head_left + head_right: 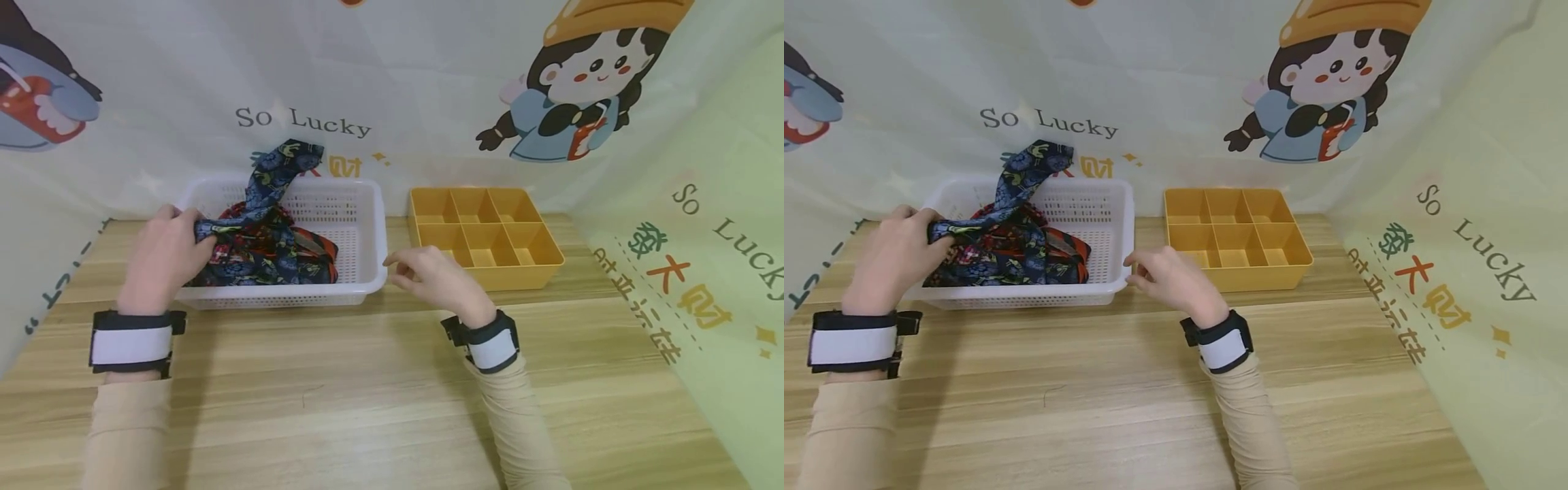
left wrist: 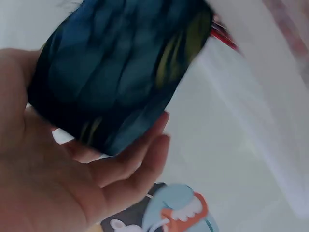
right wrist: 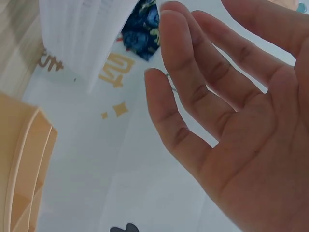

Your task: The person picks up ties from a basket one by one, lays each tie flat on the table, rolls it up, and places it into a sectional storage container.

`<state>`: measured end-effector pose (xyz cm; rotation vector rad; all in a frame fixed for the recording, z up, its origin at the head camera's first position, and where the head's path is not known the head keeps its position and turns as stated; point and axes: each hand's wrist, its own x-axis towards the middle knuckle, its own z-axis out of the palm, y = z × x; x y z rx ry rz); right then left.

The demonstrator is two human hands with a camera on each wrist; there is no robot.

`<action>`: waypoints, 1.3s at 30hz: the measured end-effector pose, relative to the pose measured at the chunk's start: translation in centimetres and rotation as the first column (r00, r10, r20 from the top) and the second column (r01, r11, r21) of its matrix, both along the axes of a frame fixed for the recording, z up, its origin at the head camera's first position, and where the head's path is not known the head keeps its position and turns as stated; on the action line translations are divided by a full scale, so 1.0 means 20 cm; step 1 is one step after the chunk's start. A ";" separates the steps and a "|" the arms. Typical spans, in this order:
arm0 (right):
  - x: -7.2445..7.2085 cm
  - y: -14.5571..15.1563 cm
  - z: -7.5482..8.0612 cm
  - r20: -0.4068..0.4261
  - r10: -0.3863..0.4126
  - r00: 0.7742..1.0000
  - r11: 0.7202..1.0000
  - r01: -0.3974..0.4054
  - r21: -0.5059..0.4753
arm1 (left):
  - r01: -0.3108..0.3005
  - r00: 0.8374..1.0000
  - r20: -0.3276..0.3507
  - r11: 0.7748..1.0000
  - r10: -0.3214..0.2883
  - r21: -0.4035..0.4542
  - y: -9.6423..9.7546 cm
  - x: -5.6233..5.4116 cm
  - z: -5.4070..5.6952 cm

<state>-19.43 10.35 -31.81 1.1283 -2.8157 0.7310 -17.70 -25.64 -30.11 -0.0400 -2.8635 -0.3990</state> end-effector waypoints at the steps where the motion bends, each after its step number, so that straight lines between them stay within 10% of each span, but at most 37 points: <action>1: 0.00 -0.01 0.00 0.002 0.007 1.000 1.000 -0.007 -0.004 | -0.001 1.000 -0.027 0.999 0.002 0.034 0.03 0.02 0.01; 6: 0.03 -0.07 -0.01 -0.058 0.022 0.998 0.999 -0.024 -0.046 | 0.069 0.977 -0.211 0.982 -0.032 0.174 0.20 0.09 0.02; 11: 0.05 -0.15 -0.03 -0.239 -0.054 0.969 0.990 0.021 -0.138 | 0.253 0.909 -0.391 0.937 -0.145 0.241 0.38 0.13 -0.01; 16: 0.04 -0.23 -0.08 -0.313 -0.122 0.942 0.977 0.058 -0.207 | 0.482 0.815 -0.484 0.836 -0.318 0.263 0.50 0.17 -0.04; 20: 0.02 -0.26 -0.12 -0.258 -0.116 0.959 0.970 0.053 -0.238 | 0.639 0.726 -0.505 0.729 -0.467 0.245 0.55 0.19 -0.06; 23: 0.01 -0.25 -0.13 -0.201 -0.104 0.974 0.952 0.039 -0.303 | 0.693 0.689 -0.491 0.682 -0.532 0.233 0.55 0.19 -0.07; 27: 0.00 -0.20 -0.11 -0.173 -0.141 0.975 0.878 0.043 -0.477 | 0.668 0.739 -0.375 0.681 -0.559 0.300 0.54 0.17 -0.10; 31: 0.01 -0.12 -0.05 -0.259 -0.197 0.946 0.765 -0.017 -0.644 | 0.585 0.809 -0.145 0.756 -0.569 0.296 0.55 0.12 -0.16; 35: 0.05 -0.03 0.04 -0.384 -0.251 0.889 0.683 -0.118 -0.720 | 0.560 0.827 -0.049 0.809 -0.561 0.179 0.59 0.07 -0.22; 39: 0.11 0.06 0.12 -0.496 -0.324 0.806 0.679 -0.167 -0.715 | 0.547 0.837 -0.088 0.831 -0.540 0.104 0.64 0.06 -0.29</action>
